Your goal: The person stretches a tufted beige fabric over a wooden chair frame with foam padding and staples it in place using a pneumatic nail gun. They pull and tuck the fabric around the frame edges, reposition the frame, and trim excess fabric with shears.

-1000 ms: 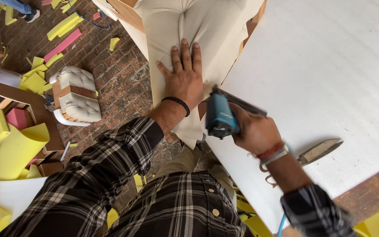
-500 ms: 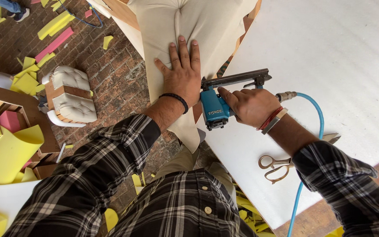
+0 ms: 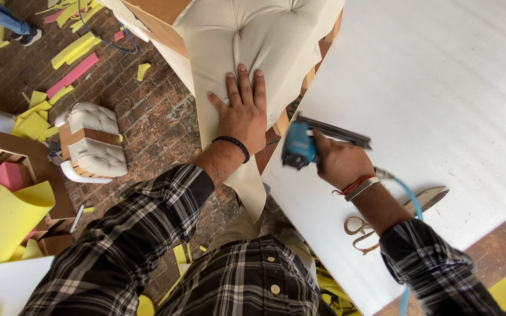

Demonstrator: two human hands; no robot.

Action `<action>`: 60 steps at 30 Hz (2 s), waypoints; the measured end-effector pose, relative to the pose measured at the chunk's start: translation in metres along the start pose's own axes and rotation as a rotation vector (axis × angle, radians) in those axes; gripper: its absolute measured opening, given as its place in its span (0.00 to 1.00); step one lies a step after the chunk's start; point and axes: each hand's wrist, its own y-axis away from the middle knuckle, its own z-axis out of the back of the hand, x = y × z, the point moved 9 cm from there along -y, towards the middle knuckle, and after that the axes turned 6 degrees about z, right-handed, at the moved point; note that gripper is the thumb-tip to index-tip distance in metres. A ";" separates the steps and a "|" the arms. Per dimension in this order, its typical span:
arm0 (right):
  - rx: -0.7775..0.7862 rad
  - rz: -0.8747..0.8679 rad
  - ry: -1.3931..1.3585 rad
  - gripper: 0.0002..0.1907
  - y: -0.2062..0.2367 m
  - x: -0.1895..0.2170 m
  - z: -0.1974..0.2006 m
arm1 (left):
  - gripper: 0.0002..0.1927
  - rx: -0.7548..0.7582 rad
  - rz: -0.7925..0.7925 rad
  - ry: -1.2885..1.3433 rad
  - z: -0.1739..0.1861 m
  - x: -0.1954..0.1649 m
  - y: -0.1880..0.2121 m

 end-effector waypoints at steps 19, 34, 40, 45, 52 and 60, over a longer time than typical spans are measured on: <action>-0.425 -0.847 -1.971 0.29 -0.119 -0.067 -0.080 | 0.41 -0.194 -0.230 0.459 0.030 -0.019 -0.118; -0.957 -0.780 -1.443 0.26 -0.168 -0.075 -0.064 | 0.42 -0.125 -0.088 0.178 0.024 -0.033 -0.112; -0.595 -0.713 -0.464 0.16 -0.043 -0.105 -0.017 | 0.45 -0.130 -0.115 0.161 0.028 -0.036 -0.109; -0.176 -0.851 -0.137 0.48 0.049 -0.121 -0.069 | 0.46 -0.119 -0.122 0.128 0.026 -0.041 -0.109; -0.379 -0.864 -0.761 0.25 0.024 -0.145 -0.051 | 0.45 -0.103 -0.089 0.086 0.022 -0.041 -0.109; -0.583 -0.727 -1.858 0.08 -0.072 -0.097 -0.012 | 0.45 -0.101 -0.082 0.111 0.019 -0.041 -0.114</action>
